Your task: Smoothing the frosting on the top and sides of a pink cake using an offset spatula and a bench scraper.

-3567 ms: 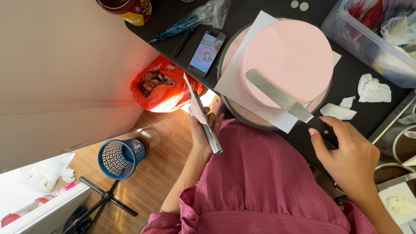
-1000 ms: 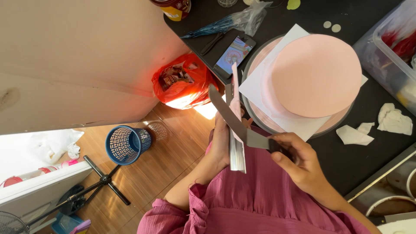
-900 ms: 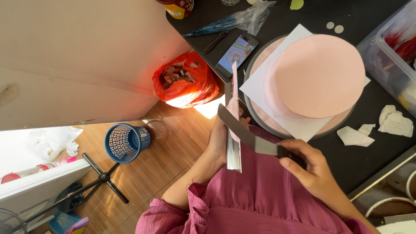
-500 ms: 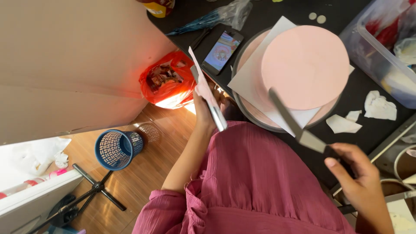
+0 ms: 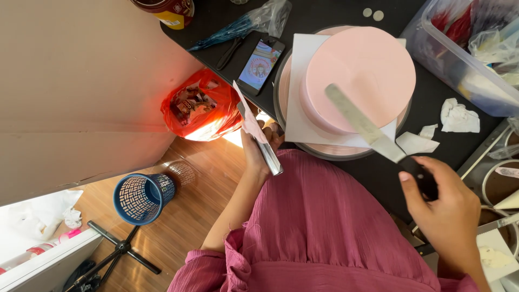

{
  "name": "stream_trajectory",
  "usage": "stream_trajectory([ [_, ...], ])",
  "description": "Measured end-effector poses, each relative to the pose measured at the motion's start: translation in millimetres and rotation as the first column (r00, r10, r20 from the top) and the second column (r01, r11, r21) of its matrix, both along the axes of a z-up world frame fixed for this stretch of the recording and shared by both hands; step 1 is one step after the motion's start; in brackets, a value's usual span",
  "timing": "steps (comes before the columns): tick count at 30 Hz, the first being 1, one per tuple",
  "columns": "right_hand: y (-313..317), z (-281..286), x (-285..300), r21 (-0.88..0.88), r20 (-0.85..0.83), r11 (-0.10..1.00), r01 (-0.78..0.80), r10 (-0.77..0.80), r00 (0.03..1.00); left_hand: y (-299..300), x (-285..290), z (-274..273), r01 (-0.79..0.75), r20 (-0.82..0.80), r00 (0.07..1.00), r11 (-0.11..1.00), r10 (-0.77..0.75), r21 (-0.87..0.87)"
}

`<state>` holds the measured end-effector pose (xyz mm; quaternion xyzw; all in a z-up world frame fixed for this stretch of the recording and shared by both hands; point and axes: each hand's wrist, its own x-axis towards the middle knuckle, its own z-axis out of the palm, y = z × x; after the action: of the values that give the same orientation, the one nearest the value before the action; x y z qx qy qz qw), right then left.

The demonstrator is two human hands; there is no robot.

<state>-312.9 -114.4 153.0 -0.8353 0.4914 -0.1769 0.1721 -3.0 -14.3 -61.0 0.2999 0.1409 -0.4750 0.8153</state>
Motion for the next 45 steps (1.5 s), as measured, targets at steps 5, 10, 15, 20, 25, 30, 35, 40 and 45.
stream_trajectory([
  [5,1,15,28,0.013,-0.086,0.999,-0.036,0.037,0.996,-1,-13,27,0.091,-0.013,0.996,0.995,-0.092,-0.05],
  [10,1,17,40,0.003,-0.11,0.997,-0.079,0.079,0.991,2,-22,31,0.129,0.015,0.992,0.991,-0.128,-0.032],
  [15,2,19,49,0.025,-0.104,0.993,-0.115,0.117,0.988,4,-24,25,0.121,0.014,0.993,0.987,-0.12,-0.107],
  [20,1,17,52,0.064,-0.105,0.991,-0.12,0.126,0.986,10,-26,21,0.12,0.042,0.992,0.992,-0.118,-0.042],
  [25,-2,15,51,0.058,-0.128,0.992,-0.115,0.121,0.984,11,-24,32,0.125,0.025,0.992,0.99,-0.124,-0.069],
  [30,-4,11,47,0.044,-0.135,0.994,-0.101,0.107,0.985,14,-24,23,0.134,0.016,0.991,0.988,-0.133,-0.072],
  [35,-4,10,46,0.028,-0.118,0.995,-0.098,0.101,0.988,15,-23,16,0.129,0.002,0.992,0.988,-0.13,-0.09],
  [40,-5,10,45,0.022,-0.116,0.995,-0.093,0.095,0.989,15,-22,21,0.114,0.001,0.993,0.988,-0.114,-0.107],
  [45,-6,8,42,0.002,-0.123,0.996,-0.089,0.088,0.989,16,-20,26,0.112,0.027,0.994,0.989,-0.11,-0.095],
])
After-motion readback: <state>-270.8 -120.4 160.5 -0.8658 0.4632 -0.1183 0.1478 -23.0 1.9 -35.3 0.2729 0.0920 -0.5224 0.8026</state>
